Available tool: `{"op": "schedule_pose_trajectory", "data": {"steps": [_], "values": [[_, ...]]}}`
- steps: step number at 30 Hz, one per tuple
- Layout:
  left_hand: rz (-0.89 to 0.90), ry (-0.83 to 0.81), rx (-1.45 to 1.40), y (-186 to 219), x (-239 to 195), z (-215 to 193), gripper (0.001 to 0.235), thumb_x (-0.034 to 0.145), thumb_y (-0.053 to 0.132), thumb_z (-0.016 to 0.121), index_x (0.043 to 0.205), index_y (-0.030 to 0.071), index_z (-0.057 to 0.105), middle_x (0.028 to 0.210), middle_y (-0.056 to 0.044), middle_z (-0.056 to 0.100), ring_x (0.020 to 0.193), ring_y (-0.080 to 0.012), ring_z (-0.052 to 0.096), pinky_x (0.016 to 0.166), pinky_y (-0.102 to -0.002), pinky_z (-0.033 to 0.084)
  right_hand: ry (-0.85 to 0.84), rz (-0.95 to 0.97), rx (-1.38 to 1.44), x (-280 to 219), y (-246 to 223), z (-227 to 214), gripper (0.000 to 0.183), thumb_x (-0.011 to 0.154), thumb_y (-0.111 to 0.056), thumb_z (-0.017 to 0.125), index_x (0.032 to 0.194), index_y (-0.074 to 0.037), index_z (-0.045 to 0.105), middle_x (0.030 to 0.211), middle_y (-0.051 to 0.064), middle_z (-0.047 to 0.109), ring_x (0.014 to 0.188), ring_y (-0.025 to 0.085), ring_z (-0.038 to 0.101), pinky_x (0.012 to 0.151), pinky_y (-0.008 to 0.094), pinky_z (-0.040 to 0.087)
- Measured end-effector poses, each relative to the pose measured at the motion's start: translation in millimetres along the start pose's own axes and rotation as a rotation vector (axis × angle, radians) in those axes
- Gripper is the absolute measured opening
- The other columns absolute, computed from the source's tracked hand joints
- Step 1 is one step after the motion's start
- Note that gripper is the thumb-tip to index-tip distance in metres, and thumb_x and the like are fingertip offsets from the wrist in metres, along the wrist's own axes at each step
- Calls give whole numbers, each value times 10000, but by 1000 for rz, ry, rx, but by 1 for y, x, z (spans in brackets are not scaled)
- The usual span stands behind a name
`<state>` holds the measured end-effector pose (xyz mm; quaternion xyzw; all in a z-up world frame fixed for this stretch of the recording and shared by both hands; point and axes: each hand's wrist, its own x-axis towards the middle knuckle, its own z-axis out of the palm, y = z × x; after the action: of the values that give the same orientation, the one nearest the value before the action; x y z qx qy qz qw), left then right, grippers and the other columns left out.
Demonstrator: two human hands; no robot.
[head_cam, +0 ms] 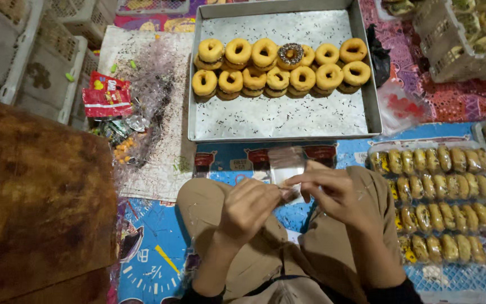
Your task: The person sits on the floor and repeatedly picks donuts from a metal tray, places them into small clear plastic bags, and sets the filled bags aside. The person handles both plain and chocolate-sprinkled donuts.
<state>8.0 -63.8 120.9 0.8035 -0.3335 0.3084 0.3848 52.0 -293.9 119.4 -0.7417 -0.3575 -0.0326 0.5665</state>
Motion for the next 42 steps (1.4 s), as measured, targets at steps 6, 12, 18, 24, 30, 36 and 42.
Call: {"op": "schedule_pose_trajectory", "data": {"steps": [6, 12, 18, 24, 30, 36, 42], "values": [[-153, 10, 22, 16, 16, -15, 177, 894, -51, 789, 1046, -74, 701, 975, -138, 733, 849, -272, 725, 713, -384, 589, -22, -381, -384, 8, 11, 9, 141, 840, -191, 812, 945, -108, 766, 908, 12, 682, 784, 216, 574, 673, 352, 423], [-74, -42, 100, 14, -10, -38, 228, 833, 36, 777, 1049, 43, 703, 975, -88, 725, 928, -284, 723, 838, -382, 607, 63, -518, -1055, -65, 127, 24, 202, 948, -136, 676, 1146, -97, 677, 1135, 72, 652, 937, 238, 615, 791, 419, 499], [-1143, 14, 158, -38, -64, -22, 198, 1035, 187, 561, 1215, 145, 632, 1001, 23, 754, 625, -149, 719, 444, -340, 515, -984, 575, -542, -65, 202, 39, 704, 837, -298, 812, 1475, -156, 551, 1362, 168, 641, 1178, 354, 610, 997, 443, 479], [-1102, 193, -57, -84, -88, 10, 200, 1081, 254, 498, 1106, 69, 569, 774, -30, 765, 655, -130, 726, 576, -302, 538, 79, 396, 697, -23, 190, 168, 336, 988, -130, 806, 1230, 43, 649, 1182, 196, 701, 1052, 245, 637, 880, 362, 515], [-1047, 202, 474, -62, -97, -3, 208, 1055, 253, 586, 977, 73, 654, 762, -100, 754, 696, -265, 722, 620, -380, 520, 298, 720, 883, -32, 173, 211, 115, 951, -69, 758, 1001, -26, 664, 1012, 67, 675, 945, 149, 612, 841, 285, 484], [-1235, 91, 278, -64, -80, -8, 194, 1015, 221, 600, 950, 52, 671, 704, -92, 761, 635, -228, 751, 585, -364, 541, 240, 523, 662, -18, 166, 210, 185, 967, -96, 729, 816, -9, 667, 918, 16, 667, 880, 108, 580, 818, 264, 470], [-1114, 366, 61, -98, -129, 3, 140, 980, 122, 683, 937, -10, 670, 832, -95, 767, 769, -186, 755, 700, -303, 569, 493, 890, 583, -39, 194, 238, 144, 925, -116, 738, 833, -15, 784, 766, 22, 703, 686, 83, 572, 627, 256, 438]]}}
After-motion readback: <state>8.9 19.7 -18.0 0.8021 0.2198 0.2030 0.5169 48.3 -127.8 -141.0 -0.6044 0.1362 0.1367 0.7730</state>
